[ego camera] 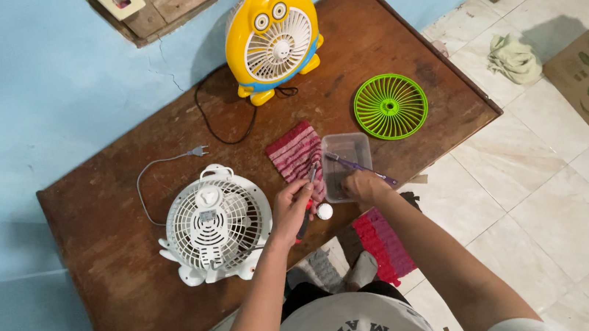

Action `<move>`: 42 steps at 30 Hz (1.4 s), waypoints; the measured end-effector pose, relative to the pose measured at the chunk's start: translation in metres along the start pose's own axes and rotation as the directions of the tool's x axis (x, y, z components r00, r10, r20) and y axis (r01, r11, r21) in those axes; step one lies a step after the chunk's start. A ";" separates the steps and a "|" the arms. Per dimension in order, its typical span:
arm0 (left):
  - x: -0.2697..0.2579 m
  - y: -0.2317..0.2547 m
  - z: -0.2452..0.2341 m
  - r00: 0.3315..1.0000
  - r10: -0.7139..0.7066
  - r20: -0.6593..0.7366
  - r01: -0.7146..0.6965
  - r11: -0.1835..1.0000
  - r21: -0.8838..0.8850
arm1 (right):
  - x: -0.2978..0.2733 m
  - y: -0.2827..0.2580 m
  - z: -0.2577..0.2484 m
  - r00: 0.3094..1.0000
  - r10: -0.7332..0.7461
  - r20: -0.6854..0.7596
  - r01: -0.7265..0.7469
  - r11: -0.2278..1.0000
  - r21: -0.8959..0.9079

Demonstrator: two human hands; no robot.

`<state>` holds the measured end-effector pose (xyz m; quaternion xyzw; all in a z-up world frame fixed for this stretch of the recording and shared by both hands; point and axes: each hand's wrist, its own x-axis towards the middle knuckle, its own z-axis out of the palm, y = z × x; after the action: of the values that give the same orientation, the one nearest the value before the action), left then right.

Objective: The person assembles a small white fan on a wooden table. They use a screwdriver to tighten screws on the fan base, attach a green fan guard, and secure a white cap on the rear of the fan.

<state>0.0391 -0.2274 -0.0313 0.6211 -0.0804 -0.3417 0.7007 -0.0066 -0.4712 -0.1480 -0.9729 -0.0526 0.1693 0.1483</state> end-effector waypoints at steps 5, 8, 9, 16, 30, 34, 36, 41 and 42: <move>0.003 0.014 0.002 0.996 0.061 0.060 -0.066 0.994 0.083 | -0.023 -0.024 -0.043 0.936 0.274 -0.220 -0.110 0.823 0.557; 0.002 0.024 0.004 0.982 0.158 0.101 -0.175 0.967 0.183 | -0.044 -0.037 -0.074 0.920 0.319 -0.229 0.097 0.380 0.920; -0.001 0.028 0.004 0.974 0.195 0.114 -0.216 0.951 0.220 | -0.049 -0.043 -0.083 0.913 0.308 -0.266 0.224 0.166 0.960; -0.020 0.065 0.025 0.887 0.424 0.182 -0.460 0.777 0.429 | -0.086 -0.057 -0.135 0.877 0.235 -0.418 0.392 0.153 0.907; -0.049 0.086 0.042 0.793 0.578 0.193 -0.549 0.540 0.638 | -0.103 -0.060 -0.163 0.930 0.190 -0.314 0.251 0.295 0.922; -0.061 0.079 0.045 0.756 0.639 0.144 -0.573 0.539 0.617 | -0.101 -0.062 -0.164 0.933 0.085 -0.349 0.327 0.205 0.923; -0.068 0.070 0.044 0.764 0.640 0.087 -0.548 0.570 0.612 | -0.095 -0.067 -0.159 0.925 0.017 -0.378 0.372 0.140 0.917; -0.088 0.037 0.031 0.863 0.490 -0.126 -0.401 0.815 0.419 | -0.079 -0.109 -0.125 0.940 -0.060 -0.336 0.339 0.053 0.939; -0.093 0.032 0.025 0.885 0.432 -0.172 -0.360 0.871 0.334 | -0.077 -0.119 -0.117 0.937 -0.071 -0.343 0.347 0.055 0.936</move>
<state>-0.0323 -0.1945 0.0323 0.7245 -0.1705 -0.0961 0.6609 -0.0447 -0.4015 0.0179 -0.6097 -0.0503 0.0356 0.7902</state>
